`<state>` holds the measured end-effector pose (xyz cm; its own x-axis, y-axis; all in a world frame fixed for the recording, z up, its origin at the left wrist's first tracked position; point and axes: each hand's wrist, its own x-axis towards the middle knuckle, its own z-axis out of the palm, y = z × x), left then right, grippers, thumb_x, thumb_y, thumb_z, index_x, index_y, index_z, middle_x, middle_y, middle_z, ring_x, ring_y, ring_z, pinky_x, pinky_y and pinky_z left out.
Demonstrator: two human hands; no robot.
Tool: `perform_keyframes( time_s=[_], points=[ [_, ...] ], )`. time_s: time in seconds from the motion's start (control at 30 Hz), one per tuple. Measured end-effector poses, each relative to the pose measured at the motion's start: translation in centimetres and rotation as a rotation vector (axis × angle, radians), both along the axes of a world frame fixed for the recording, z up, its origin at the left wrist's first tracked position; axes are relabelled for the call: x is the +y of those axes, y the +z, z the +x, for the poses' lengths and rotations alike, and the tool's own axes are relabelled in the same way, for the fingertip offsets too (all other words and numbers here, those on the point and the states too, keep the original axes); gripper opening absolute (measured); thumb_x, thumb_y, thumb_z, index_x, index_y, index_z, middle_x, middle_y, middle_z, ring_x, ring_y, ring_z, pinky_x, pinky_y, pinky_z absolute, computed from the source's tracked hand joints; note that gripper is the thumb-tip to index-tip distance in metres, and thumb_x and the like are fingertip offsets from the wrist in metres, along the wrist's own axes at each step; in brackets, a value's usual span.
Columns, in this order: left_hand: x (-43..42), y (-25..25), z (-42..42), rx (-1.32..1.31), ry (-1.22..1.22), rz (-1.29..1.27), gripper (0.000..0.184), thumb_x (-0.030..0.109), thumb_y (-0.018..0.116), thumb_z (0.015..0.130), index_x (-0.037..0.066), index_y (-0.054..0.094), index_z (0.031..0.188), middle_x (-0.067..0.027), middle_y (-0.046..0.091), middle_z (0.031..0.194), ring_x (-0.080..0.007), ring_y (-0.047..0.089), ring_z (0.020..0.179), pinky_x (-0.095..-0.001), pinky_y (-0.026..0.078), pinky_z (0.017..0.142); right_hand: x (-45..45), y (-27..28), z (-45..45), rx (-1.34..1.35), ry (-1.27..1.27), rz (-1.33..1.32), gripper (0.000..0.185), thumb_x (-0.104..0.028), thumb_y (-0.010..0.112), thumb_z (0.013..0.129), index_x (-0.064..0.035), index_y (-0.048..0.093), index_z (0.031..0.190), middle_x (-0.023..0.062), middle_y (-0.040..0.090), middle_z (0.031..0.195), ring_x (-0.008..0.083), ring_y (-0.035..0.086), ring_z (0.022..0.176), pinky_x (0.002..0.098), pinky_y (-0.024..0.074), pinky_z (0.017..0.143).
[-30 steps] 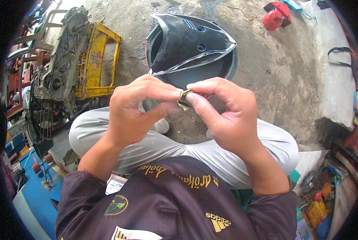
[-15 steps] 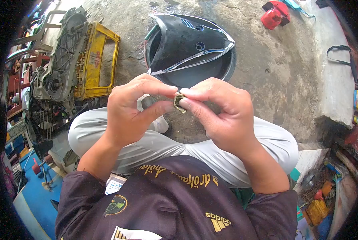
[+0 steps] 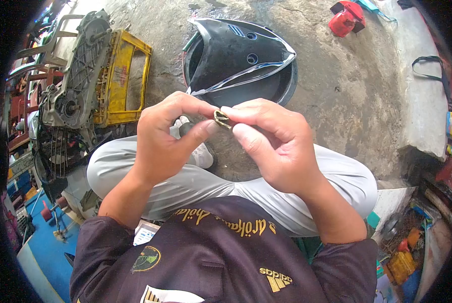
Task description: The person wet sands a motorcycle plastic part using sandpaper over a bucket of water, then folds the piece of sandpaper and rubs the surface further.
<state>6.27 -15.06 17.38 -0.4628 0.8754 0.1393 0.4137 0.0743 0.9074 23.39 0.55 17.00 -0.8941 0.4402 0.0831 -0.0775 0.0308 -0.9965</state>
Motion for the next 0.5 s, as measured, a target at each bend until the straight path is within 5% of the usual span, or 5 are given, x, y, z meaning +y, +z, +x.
perform_keyframes(
  time_s=[0.3, 0.5],
  points=[
    [-0.1, 0.8, 0.0, 0.049, -0.037, -0.051, 0.016, 0.005, 0.081, 0.087, 0.001, 0.076, 0.102, -0.0093, 0.077, 0.097, -0.0186, 0.073, 0.089, -0.0312, 0.055, 0.083, -1.0, 0.6, -0.1, -0.105, -0.032, 0.038, 0.027, 0.006, 0.073, 0.096, 0.0040, 0.075, 0.122, 0.0139, 0.077, 0.115, 0.0163, 0.073, 0.107, 0.0296, 0.0574, 0.094],
    [-0.1, 0.1, 0.0, 0.027, -0.016, -0.035, 0.019, 0.009, 0.082, 0.089, 0.000, 0.077, 0.105, -0.0110, 0.078, 0.098, -0.0198, 0.074, 0.090, -0.0322, 0.055, 0.083, -1.0, 0.6, 0.0, -0.151, -0.096, -0.247, 0.020, 0.003, 0.075, 0.099, 0.0012, 0.075, 0.119, 0.0071, 0.078, 0.111, 0.0101, 0.072, 0.103, 0.0266, 0.0577, 0.091]
  ],
)
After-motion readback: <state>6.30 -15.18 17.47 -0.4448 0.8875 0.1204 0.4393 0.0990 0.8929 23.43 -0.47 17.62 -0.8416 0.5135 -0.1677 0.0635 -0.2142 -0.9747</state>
